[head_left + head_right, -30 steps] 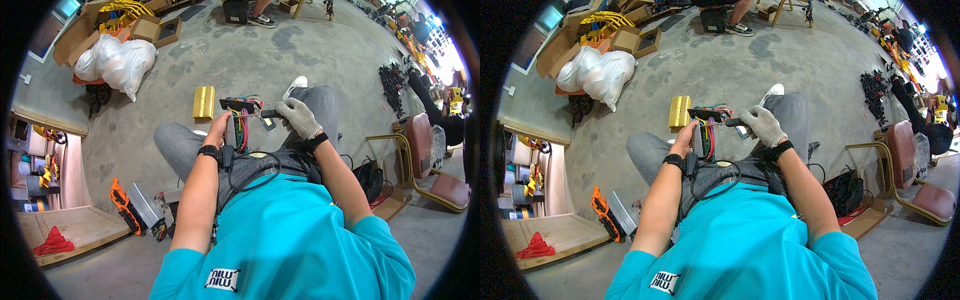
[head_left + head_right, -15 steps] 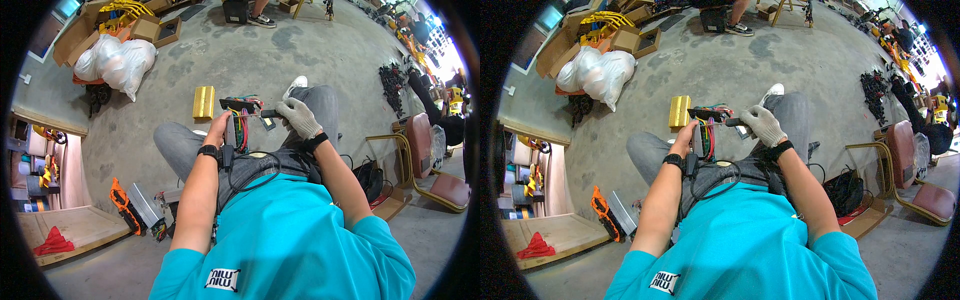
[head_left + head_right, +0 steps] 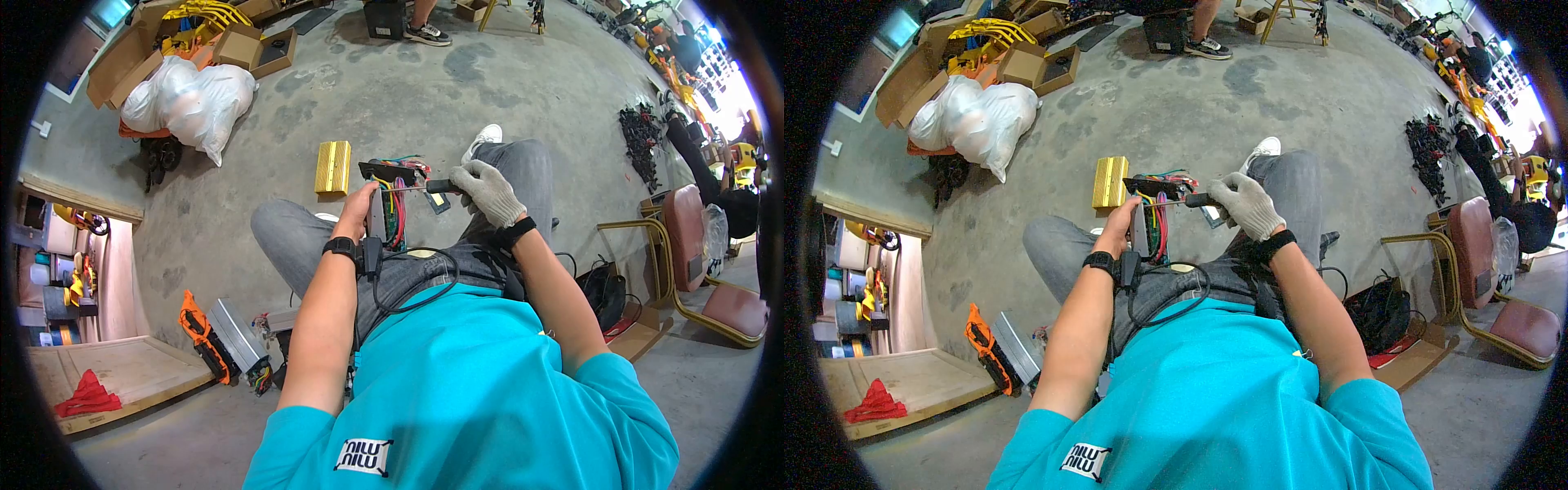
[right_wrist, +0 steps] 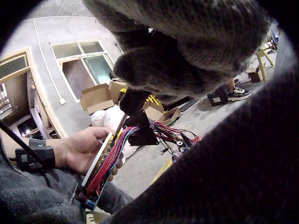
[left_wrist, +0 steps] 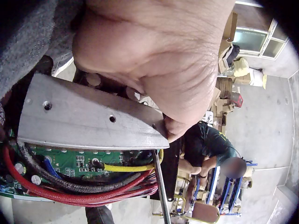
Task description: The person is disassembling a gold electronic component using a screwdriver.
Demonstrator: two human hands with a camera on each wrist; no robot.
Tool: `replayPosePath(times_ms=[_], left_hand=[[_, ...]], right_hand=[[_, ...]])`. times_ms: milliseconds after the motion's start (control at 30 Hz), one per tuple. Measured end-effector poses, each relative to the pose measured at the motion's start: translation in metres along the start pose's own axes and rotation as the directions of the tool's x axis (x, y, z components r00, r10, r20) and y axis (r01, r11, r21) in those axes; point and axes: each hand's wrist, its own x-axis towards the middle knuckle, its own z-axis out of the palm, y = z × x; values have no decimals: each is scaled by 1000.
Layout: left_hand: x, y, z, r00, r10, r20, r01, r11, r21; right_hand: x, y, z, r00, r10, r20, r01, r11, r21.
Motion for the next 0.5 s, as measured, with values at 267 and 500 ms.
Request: replayPosePath(times_ms=[267, 500], left_hand=[[0, 0, 0, 1000, 14, 10, -14, 1000, -5], [-1, 0, -1, 999, 6, 36, -5, 1000, -19]], right_hand=[[-1, -2, -1, 1000, 4, 3, -4, 1000, -15], [-1, -3, -1, 1000, 4, 10, -4, 1000, -16]])
